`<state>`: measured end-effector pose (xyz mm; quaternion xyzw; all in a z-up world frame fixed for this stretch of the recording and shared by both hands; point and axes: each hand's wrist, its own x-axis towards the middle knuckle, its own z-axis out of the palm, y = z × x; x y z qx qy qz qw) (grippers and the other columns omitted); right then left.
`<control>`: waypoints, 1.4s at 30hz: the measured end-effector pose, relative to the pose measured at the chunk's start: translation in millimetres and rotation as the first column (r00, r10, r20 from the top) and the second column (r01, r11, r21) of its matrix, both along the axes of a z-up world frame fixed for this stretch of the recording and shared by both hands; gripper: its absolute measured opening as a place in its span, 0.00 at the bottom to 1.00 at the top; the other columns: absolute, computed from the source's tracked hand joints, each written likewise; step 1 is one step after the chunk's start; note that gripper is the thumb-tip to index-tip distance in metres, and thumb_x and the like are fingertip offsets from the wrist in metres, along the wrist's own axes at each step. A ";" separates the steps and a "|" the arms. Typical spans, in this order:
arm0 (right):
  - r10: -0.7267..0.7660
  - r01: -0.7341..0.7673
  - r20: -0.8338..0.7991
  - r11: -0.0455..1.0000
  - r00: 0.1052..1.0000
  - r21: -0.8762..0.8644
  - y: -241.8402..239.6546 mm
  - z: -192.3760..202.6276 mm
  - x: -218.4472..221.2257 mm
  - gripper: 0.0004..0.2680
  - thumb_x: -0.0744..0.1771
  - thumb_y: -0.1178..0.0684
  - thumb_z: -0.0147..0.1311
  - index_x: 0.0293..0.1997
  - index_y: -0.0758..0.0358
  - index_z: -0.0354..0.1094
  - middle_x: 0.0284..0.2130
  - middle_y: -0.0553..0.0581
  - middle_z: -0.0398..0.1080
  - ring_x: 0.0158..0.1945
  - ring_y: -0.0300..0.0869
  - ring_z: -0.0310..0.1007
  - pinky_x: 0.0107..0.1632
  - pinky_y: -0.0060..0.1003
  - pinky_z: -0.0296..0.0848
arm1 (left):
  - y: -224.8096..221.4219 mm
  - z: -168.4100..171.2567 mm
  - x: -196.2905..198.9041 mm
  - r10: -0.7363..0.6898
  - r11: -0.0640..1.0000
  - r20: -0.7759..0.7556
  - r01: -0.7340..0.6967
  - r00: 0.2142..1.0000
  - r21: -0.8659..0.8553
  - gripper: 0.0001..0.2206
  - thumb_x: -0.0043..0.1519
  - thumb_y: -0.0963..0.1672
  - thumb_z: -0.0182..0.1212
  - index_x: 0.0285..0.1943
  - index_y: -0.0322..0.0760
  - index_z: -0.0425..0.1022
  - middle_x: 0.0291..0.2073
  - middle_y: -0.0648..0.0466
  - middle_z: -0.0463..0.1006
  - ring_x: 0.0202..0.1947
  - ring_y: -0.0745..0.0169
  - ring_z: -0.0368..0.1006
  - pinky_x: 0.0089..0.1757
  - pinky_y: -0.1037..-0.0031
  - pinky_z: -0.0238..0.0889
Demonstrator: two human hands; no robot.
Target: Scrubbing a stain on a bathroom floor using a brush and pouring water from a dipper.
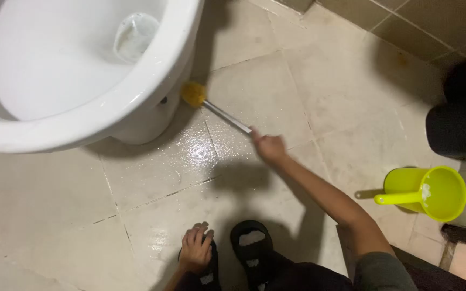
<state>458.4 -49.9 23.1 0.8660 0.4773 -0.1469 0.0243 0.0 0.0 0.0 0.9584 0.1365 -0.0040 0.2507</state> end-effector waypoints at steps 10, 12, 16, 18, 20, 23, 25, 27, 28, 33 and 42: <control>-0.499 0.525 -0.166 0.819 0.851 0.230 -29.8 26.0 -33.3 0.20 0.72 0.50 0.39 0.72 0.73 0.48 0.15 0.63 0.68 0.16 0.51 0.68 0.20 0.51 0.69 | 5.4 -1.1 3.6 -0.022 0.999 0.058 0.024 0.998 -0.038 0.22 0.55 0.43 0.62 0.59 0.36 0.72 0.61 0.42 0.66 0.61 0.39 0.62 0.58 0.44 0.52; 0.012 -0.025 0.077 0.985 0.997 0.168 -57.6 17.6 -67.6 0.15 0.72 0.51 0.41 0.67 0.56 0.59 0.15 0.57 0.68 0.16 0.47 0.66 0.21 0.47 0.67 | 2.8 -5.6 -0.2 -0.002 1.000 0.199 -0.001 0.980 0.014 0.20 0.56 0.43 0.60 0.59 0.38 0.71 0.63 0.43 0.66 0.63 0.42 0.61 0.59 0.46 0.54; 0.033 -0.060 0.129 0.976 0.991 0.212 -85.0 21.5 -80.3 0.14 0.72 0.53 0.40 0.66 0.54 0.60 0.15 0.52 0.66 0.14 0.44 0.64 0.19 0.43 0.64 | -2.5 -27.2 -9.6 -0.054 0.999 0.149 0.052 0.987 0.013 0.21 0.55 0.44 0.61 0.60 0.39 0.71 0.61 0.40 0.66 0.61 0.40 0.60 0.57 0.43 0.53; -0.501 0.634 -0.438 0.736 0.746 0.237 -74.1 29.0 -97.3 0.15 0.72 0.53 0.38 0.69 0.58 0.57 0.16 0.47 0.66 0.13 0.39 0.61 0.16 0.38 0.62 | -3.2 -17.8 -5.9 -0.014 1.000 0.081 0.015 0.997 -0.013 0.20 0.55 0.44 0.63 0.58 0.42 0.72 0.61 0.43 0.67 0.63 0.40 0.60 0.58 0.41 0.54; -0.578 0.774 -0.572 0.609 0.582 0.171 -79.6 6.7 -120.6 0.16 0.72 0.53 0.39 0.70 0.58 0.54 0.15 0.48 0.66 0.13 0.39 0.60 0.15 0.37 0.60 | -2.2 -31.5 -6.5 -0.036 0.999 0.084 0.037 0.996 -0.012 0.19 0.55 0.45 0.63 0.57 0.41 0.72 0.61 0.41 0.66 0.62 0.38 0.59 0.56 0.41 0.54; -0.510 0.656 -0.475 0.724 0.717 0.214 -91.2 13.9 -147.6 0.17 0.71 0.53 0.40 0.70 0.57 0.52 0.14 0.51 0.66 0.11 0.38 0.57 0.12 0.35 0.56 | -6.3 -39.4 -10.5 -0.072 0.997 0.127 0.074 0.989 -0.014 0.18 0.56 0.45 0.63 0.56 0.40 0.72 0.61 0.41 0.65 0.62 0.38 0.58 0.55 0.40 0.54; -0.280 0.335 -0.221 0.902 0.934 0.273 -94.3 26.0 -143.3 0.16 0.71 0.52 0.41 0.69 0.56 0.54 0.13 0.54 0.67 0.10 0.38 0.56 0.12 0.35 0.54 | -4.4 -38.2 -9.0 -0.088 0.996 0.173 0.089 0.981 0.000 0.18 0.56 0.46 0.63 0.55 0.40 0.72 0.61 0.41 0.65 0.62 0.39 0.58 0.56 0.38 0.54; 0.124 -0.179 0.234 0.957 0.964 0.230 -102.8 33.9 -127.3 0.09 0.71 0.52 0.43 0.59 0.51 0.62 0.20 0.54 0.72 0.10 0.38 0.56 0.12 0.36 0.54 | -9.8 -30.5 -11.3 -0.033 0.995 0.015 0.034 0.999 -0.098 0.18 0.58 0.46 0.64 0.57 0.41 0.73 0.62 0.44 0.63 0.64 0.40 0.55 0.56 0.40 0.54; 0.120 -0.172 0.227 0.958 0.967 0.227 -98.4 26.3 -126.2 0.09 0.71 0.52 0.43 0.59 0.51 0.62 0.20 0.54 0.72 0.10 0.38 0.56 0.12 0.36 0.54 | -4.6 -20.2 -9.0 -0.038 0.994 0.008 0.038 0.999 -0.103 0.18 0.58 0.46 0.64 0.57 0.41 0.73 0.62 0.44 0.63 0.64 0.40 0.55 0.56 0.40 0.54; -0.641 0.861 -0.642 0.504 0.422 0.062 -105.6 -28.7 -142.2 0.10 0.72 0.48 0.37 0.54 0.61 0.58 0.16 0.54 0.68 0.12 0.38 0.65 0.11 0.39 0.62 | -4.7 -17.9 -5.7 -0.008 0.995 0.064 0.014 0.998 -0.099 0.16 0.57 0.45 0.63 0.54 0.43 0.73 0.62 0.46 0.63 0.64 0.40 0.54 0.55 0.41 0.53; -0.416 0.420 -0.105 0.907 0.903 0.018 -81.7 7.6 -111.6 0.12 0.72 0.44 0.40 0.49 0.63 0.64 0.15 0.57 0.67 0.18 0.52 0.69 0.20 0.51 0.67 | -3.8 -1.5 29.1 -0.079 0.952 0.106 0.107 0.991 -0.287 0.15 0.60 0.43 0.59 0.56 0.36 0.72 0.54 0.46 0.71 0.56 0.44 0.67 0.56 0.52 0.59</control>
